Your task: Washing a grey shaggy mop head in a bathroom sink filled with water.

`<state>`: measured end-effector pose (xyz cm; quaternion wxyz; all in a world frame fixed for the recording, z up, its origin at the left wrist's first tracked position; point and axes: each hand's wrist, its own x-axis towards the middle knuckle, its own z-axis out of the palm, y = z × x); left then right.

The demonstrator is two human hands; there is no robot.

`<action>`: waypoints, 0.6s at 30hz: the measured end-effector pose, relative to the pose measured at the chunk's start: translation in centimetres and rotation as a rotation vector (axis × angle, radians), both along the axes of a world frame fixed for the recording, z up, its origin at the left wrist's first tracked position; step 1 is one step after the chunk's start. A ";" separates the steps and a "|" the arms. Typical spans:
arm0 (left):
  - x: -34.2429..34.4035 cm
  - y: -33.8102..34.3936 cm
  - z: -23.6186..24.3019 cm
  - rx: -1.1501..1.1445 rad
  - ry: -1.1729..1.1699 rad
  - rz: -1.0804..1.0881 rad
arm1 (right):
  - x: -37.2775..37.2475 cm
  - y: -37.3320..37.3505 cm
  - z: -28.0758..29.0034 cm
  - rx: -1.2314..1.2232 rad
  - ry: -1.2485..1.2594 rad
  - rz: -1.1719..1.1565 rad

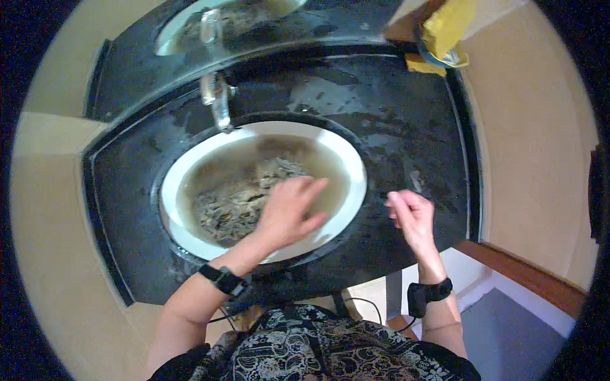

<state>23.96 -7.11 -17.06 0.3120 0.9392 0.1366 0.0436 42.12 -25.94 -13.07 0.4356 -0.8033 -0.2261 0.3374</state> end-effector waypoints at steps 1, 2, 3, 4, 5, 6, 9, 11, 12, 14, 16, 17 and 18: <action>-3.0 1.9 -0.7 0.009 0.058 0.080 | -1.4 2.2 -0.2 -0.031 0.189 0.037; -5.7 3.6 -1.3 0.093 0.120 0.152 | -2.3 4.0 -1.2 0.044 0.065 0.193; -8.2 5.1 -2.1 0.177 0.180 0.223 | -3.0 5.8 -2.7 0.120 -0.063 0.344; -10.4 6.3 -2.9 0.230 0.266 0.284 | -3.9 7.7 -4.0 0.106 -0.062 0.401; -12.3 7.1 -3.7 0.283 0.351 0.346 | -4.5 9.6 -5.3 0.093 -0.065 0.459; -13.7 7.4 -4.7 0.245 0.442 0.449 | -4.7 11.3 -8.6 0.127 -0.229 0.491; -14.3 7.3 -7.4 0.101 0.603 0.544 | -6.7 15.5 -14.0 -0.017 -0.454 0.445; -14.3 7.4 -8.2 0.151 0.587 0.554 | -9.7 17.9 -15.5 -0.178 -0.500 0.378; -14.0 7.6 -8.5 0.158 0.576 0.527 | -11.0 18.8 -15.9 -0.253 -0.515 0.418; -13.9 7.3 -9.0 0.259 0.421 0.542 | -12.5 19.7 -15.6 -0.269 -0.429 0.485; -14.1 8.0 -9.4 0.193 0.464 0.497 | -13.6 20.3 -14.2 -0.309 -0.367 0.581; -14.2 8.3 -9.6 0.123 0.501 0.435 | -13.9 20.4 -13.2 -0.359 -0.305 0.662; -14.6 8.4 -9.8 0.101 0.350 0.455 | -13.9 20.1 -12.6 -0.330 -0.281 0.600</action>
